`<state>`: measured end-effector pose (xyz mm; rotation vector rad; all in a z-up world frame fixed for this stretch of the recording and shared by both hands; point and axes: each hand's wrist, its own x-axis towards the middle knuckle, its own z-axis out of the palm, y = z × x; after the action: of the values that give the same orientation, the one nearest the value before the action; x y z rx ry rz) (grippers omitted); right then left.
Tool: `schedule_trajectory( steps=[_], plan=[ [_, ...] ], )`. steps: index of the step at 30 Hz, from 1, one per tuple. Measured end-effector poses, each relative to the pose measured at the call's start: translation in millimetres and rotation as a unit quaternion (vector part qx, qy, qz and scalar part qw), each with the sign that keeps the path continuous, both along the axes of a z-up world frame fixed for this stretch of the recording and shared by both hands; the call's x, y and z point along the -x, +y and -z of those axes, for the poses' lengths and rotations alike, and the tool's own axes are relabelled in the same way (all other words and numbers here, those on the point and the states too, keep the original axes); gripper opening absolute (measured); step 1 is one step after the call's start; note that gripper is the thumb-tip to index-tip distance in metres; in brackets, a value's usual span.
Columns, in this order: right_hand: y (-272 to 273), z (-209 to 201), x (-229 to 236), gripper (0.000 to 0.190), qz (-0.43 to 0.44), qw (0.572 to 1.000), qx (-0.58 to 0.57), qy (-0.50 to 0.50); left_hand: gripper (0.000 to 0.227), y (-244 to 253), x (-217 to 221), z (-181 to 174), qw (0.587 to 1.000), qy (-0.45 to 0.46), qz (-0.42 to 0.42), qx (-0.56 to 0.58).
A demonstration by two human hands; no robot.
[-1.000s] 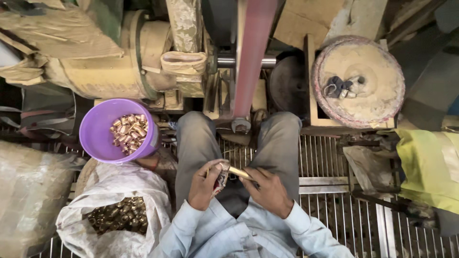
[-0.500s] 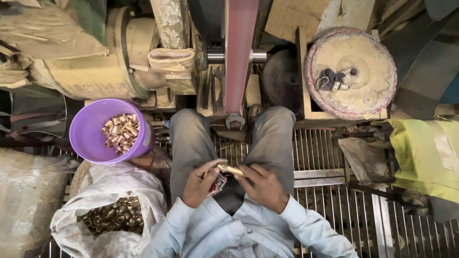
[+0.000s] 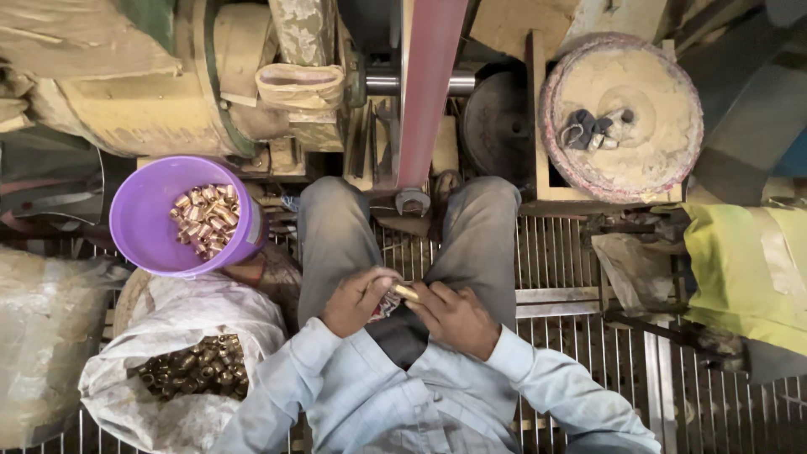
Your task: The person sits on a metal grate floor and repeatedly takes small brass-colored metal parts from a white sack. They press each part against a vertical belt sander to smooth or polish it, then place the finished part into a purple bucket. The process is repeated continuously.
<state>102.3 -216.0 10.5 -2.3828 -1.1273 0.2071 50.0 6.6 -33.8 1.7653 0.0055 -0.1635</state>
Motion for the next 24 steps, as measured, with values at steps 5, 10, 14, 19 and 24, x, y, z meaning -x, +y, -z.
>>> schedule_trajectory(
  steps=[5,10,14,19,24],
  plan=[
    [-8,17,5,0.030,0.026,0.913,-0.240,0.329,0.030,-14,11,10,0.998,-0.036,-0.052,0.015],
    [-19,39,-1,0.023,0.175,0.487,-0.234,0.823,0.033,-19,17,6,0.996,-0.045,-0.071,0.016],
    [-12,45,-3,0.026,0.172,0.476,-0.260,0.822,0.032,-14,9,-2,0.997,0.022,-0.078,0.005],
    [-4,24,2,0.030,0.102,0.902,-0.208,0.363,0.035,-6,10,-10,0.992,0.058,-0.108,0.012],
    [-14,-7,-8,0.031,0.086,0.975,-0.181,0.093,0.040,2,7,-9,0.962,0.119,-0.228,-0.090]
  ],
)
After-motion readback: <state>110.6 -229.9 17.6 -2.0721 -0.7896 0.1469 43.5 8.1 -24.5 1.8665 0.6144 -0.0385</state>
